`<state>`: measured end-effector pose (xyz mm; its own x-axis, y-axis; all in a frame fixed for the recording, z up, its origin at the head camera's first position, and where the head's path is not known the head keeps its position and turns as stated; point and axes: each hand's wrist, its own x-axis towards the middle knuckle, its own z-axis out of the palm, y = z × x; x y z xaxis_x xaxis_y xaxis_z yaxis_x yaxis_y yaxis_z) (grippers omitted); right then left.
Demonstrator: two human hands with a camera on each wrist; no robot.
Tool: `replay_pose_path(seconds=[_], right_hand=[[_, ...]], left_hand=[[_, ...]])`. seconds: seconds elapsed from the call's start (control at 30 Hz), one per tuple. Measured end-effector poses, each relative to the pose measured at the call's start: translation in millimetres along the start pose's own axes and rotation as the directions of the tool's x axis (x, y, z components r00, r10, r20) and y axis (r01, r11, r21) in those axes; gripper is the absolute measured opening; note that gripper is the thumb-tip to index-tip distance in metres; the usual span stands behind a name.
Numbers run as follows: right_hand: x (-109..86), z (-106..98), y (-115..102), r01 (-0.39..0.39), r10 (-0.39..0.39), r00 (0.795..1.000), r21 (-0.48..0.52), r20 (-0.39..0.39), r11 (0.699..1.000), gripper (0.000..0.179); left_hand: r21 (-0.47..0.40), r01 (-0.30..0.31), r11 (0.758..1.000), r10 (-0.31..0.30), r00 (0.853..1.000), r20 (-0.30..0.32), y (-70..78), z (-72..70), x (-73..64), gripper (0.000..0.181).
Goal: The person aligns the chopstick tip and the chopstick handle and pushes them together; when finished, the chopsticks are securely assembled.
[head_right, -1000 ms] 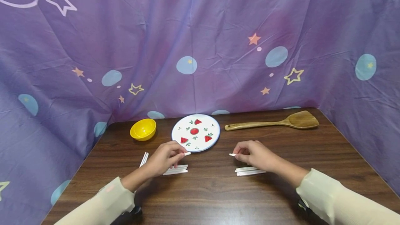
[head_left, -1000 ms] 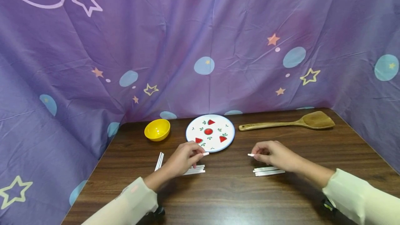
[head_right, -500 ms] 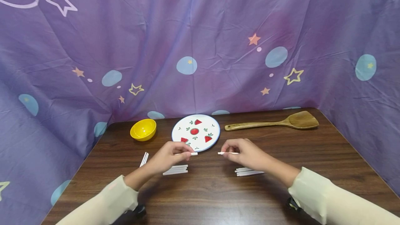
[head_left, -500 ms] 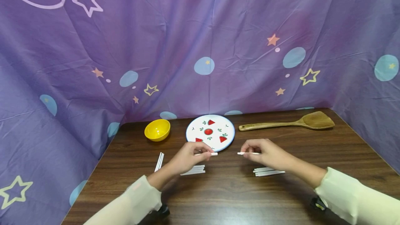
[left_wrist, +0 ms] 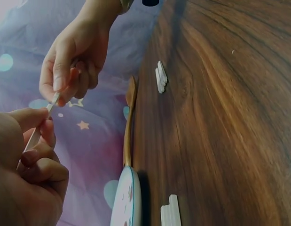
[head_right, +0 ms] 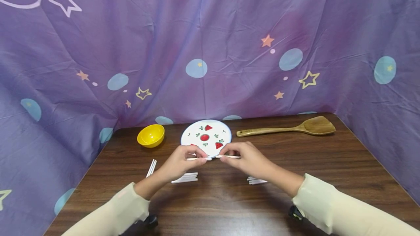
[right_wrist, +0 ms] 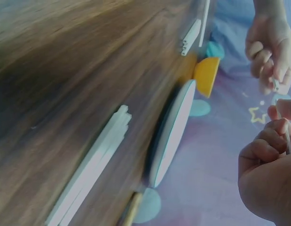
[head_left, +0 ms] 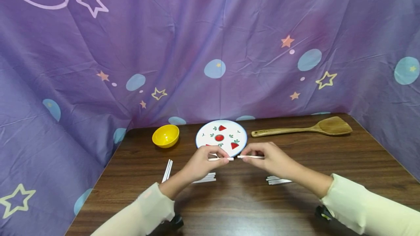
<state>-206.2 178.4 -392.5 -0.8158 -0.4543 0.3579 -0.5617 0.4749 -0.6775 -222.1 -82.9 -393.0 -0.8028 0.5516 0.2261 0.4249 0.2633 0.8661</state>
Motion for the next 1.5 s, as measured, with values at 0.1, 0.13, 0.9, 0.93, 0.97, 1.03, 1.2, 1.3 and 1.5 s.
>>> replay_pose_path(seconds=[0.1,0.13,0.9,0.93,0.97,1.03,1.2,1.3,1.5], right_hand=[[1.5,1.0,-4.0,0.012,-0.012,1.0,0.001,-0.003,1.0,0.008],[1.8,1.2,-4.8,0.014,-0.014,1.0,0.003,-0.002,1.0,0.007],[4.0,3.4,-9.0,0.03,-0.03,1.0,0.006,0.006,1.0,0.006],[4.0,3.5,-8.9,0.03,-0.03,1.0,0.007,0.006,1.0,0.006],[4.0,3.5,-8.8,0.03,-0.03,1.0,0.008,0.006,1.0,0.006],[4.0,3.7,-8.4,0.03,-0.03,1.0,0.009,0.006,1.0,0.005],[3.4,4.6,-7.7,0.033,-0.033,0.999,0.012,0.008,0.999,0.009],[3.3,5.3,-7.6,0.035,-0.036,0.999,0.015,0.012,0.999,0.007],[4.4,5.3,-7.4,0.05,-0.051,0.998,0.032,0.035,0.998,0.008]], left_hand=[[-0.01,0.002,1.0,-0.002,1.0,-0.005,2.5,1.4,0.8,0.013],[-0.011,0.004,1.0,-0.004,1.0,-0.008,3.1,1.5,1.0,0.013],[-0.036,0.02,0.999,-0.021,1.0,-0.02,6.1,3.5,1.3,0.012],[-0.038,0.019,0.999,-0.019,1.0,-0.019,5.7,3.6,1.3,0.012],[-0.039,0.016,0.999,-0.017,1.0,-0.02,5.5,3.6,1.4,0.012],[-0.036,0.011,0.999,-0.012,1.0,-0.023,5.3,3.5,1.4,0.012],[-0.034,0.011,0.999,-0.012,1.0,-0.027,5.4,3.6,0.8,0.013],[-0.044,0.016,0.999,-0.017,1.0,-0.02,4.6,3.9,1.0,0.014],[-0.043,0.016,0.999,-0.016,1.0,-0.007,4.6,4.5,1.0,0.014]])
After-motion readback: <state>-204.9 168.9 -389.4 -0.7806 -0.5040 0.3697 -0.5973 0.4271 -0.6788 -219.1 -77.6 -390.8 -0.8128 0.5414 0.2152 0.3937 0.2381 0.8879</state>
